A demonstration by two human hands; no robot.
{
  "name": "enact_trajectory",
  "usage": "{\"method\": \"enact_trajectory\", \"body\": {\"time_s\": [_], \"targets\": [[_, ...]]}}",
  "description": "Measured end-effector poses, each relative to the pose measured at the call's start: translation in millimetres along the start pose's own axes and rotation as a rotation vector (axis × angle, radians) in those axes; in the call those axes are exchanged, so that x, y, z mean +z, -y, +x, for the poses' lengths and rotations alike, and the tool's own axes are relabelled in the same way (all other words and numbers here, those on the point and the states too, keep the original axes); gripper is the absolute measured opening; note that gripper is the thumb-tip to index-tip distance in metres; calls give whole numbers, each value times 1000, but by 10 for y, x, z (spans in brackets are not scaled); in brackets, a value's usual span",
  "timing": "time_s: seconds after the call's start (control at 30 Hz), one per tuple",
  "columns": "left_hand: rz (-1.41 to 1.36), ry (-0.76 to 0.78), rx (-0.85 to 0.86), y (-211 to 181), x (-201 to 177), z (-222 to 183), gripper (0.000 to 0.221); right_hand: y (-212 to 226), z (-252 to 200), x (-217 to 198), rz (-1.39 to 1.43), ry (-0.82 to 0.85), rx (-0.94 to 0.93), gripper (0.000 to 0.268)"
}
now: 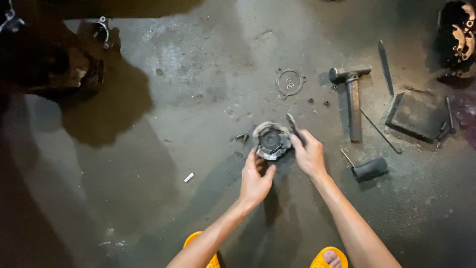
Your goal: The person sits on the floor of a motorcycle repair shop and works on a clutch hub assembly, using pliers to grip and pull components from the hub and repositioning the part repeatedly. They briefly set the hub aside to handle a small metal piece on a block, then resume working on the hub with pliers.
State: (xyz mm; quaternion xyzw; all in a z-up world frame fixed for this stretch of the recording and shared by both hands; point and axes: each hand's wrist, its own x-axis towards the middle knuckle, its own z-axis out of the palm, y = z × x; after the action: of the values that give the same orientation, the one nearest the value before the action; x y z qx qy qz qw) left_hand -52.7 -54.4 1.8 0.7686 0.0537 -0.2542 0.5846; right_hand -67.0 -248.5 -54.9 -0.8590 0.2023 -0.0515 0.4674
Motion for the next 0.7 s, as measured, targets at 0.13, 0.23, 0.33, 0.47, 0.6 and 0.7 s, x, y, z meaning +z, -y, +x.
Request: {"method": "enact_trajectory", "body": {"time_s": [0.13,0.23,0.33,0.47,0.6,0.7], "targets": [[167,-85,505,140,-151,432,47,-158,-406,-170,120,-21,245,19],[512,-251,703,278,-561,822,50,-91,-446,-175,150,14,339,16],[955,-153,617,465,-775,992,30,8,-419,-284,112,-40,369,15],[979,-161,675,451,-764,994,18,-85,-391,-256,104,-59,366,15],[538,-176,598,321,-671,801,13,265,-382,-188,234,-69,316,14],[227,-32,474,102,-386,468,12,293,-428,-75,390,-56,282,10]]}}
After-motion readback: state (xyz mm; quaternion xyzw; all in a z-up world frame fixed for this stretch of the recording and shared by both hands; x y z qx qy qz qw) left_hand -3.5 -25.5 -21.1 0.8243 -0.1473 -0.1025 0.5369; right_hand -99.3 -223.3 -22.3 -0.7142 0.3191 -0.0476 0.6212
